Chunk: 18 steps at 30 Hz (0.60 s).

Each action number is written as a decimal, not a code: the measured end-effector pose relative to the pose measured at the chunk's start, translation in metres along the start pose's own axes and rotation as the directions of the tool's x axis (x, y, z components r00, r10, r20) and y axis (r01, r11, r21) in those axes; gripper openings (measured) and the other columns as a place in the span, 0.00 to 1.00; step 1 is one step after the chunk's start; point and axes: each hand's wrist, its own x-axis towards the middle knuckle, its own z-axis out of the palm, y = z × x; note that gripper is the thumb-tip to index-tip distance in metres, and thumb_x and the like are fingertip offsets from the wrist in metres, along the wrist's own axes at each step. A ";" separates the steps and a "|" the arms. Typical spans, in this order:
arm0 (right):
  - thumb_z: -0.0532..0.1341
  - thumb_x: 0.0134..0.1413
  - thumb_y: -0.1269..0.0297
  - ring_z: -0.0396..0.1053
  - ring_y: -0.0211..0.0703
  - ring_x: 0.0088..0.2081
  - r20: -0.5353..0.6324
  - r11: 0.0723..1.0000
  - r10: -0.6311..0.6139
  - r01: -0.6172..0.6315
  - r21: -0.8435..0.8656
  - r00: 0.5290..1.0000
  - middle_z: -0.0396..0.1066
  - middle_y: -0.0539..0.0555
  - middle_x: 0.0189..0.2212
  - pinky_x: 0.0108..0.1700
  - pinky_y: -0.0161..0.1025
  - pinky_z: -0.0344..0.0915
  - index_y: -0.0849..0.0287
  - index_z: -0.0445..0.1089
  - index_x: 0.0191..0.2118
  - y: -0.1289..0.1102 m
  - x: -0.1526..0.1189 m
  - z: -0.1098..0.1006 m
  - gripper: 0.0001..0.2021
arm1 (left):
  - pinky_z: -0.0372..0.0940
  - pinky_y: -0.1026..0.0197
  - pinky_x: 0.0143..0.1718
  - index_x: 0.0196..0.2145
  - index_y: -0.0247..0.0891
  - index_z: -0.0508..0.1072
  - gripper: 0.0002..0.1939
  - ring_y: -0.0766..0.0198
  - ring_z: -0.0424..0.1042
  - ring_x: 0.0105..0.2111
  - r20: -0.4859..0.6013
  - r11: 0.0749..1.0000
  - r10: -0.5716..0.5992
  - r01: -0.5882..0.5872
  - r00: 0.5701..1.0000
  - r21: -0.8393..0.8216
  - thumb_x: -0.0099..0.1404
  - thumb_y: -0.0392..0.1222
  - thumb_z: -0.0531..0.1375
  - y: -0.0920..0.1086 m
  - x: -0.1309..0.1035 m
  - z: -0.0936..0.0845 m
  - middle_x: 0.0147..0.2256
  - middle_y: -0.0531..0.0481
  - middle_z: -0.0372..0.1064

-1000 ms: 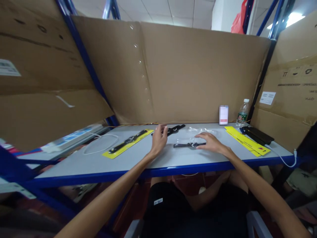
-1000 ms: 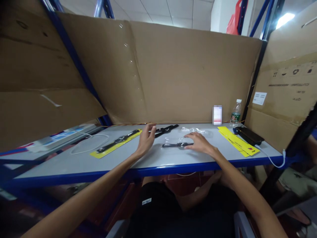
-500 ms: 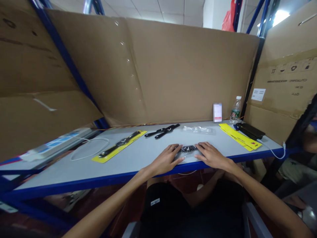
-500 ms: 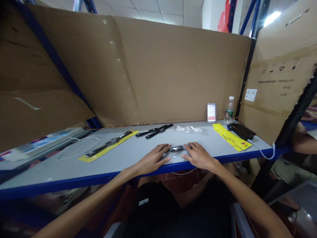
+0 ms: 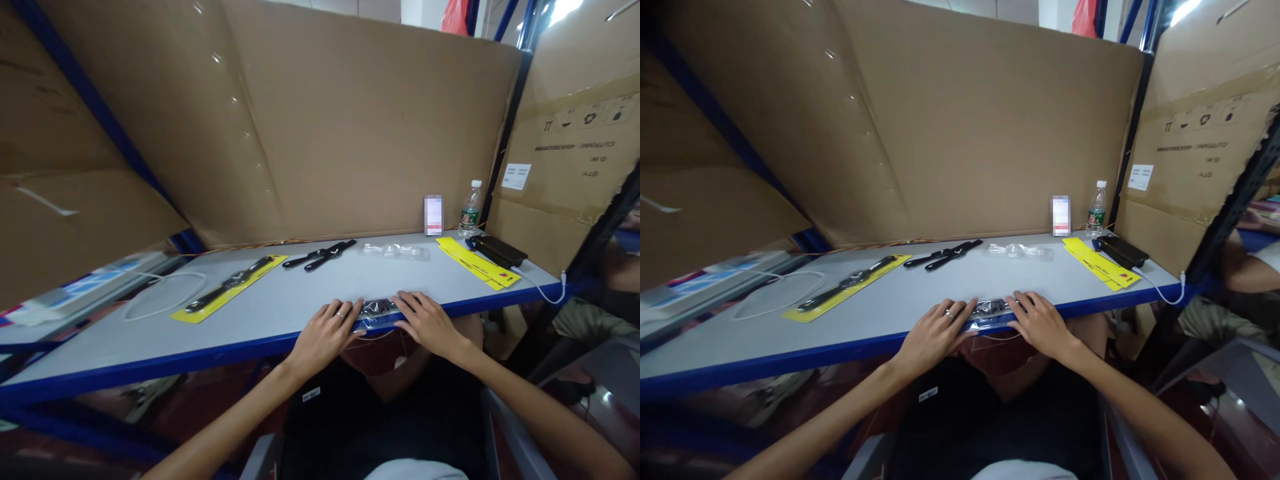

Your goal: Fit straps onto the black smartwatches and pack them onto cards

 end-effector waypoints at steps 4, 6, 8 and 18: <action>0.60 0.69 0.61 0.68 0.54 0.53 0.003 0.997 -0.042 0.043 -0.065 0.999 0.72 0.64 0.56 0.55 0.49 0.68 0.64 0.65 0.64 0.002 -0.001 -0.005 0.23 | 0.65 0.52 0.50 0.66 0.33 0.66 0.25 0.51 0.71 0.48 -0.012 0.997 0.047 -0.046 0.999 0.061 0.77 0.46 0.51 0.001 0.000 -0.003 0.48 0.37 0.74; 0.58 0.70 0.63 0.69 0.53 0.50 0.037 0.991 -0.072 0.076 -0.110 0.997 0.74 0.63 0.52 0.51 0.47 0.69 0.65 0.66 0.63 0.004 0.000 -0.010 0.20 | 0.65 0.52 0.50 0.66 0.33 0.66 0.24 0.51 0.71 0.48 -0.001 0.994 0.083 -0.083 0.997 0.065 0.77 0.42 0.50 0.000 0.000 -0.007 0.48 0.38 0.74; 0.56 0.71 0.66 0.70 0.51 0.47 0.096 0.982 -0.108 0.122 -0.146 0.989 0.75 0.62 0.49 0.47 0.45 0.69 0.64 0.67 0.62 0.006 0.002 -0.017 0.18 | 0.66 0.52 0.50 0.65 0.33 0.66 0.23 0.52 0.72 0.48 0.025 0.991 0.127 -0.128 0.992 0.049 0.77 0.40 0.50 -0.004 0.001 -0.013 0.47 0.38 0.74; 0.51 0.71 0.72 0.71 0.49 0.47 0.283 0.969 -0.151 0.199 -0.148 0.947 0.75 0.62 0.47 0.41 0.40 0.67 0.63 0.66 0.61 0.013 0.012 -0.032 0.17 | 0.71 0.54 0.46 0.58 0.37 0.71 0.17 0.54 0.76 0.46 -0.041 0.973 0.208 -0.211 0.977 -0.090 0.75 0.35 0.52 -0.023 0.000 -0.020 0.46 0.40 0.77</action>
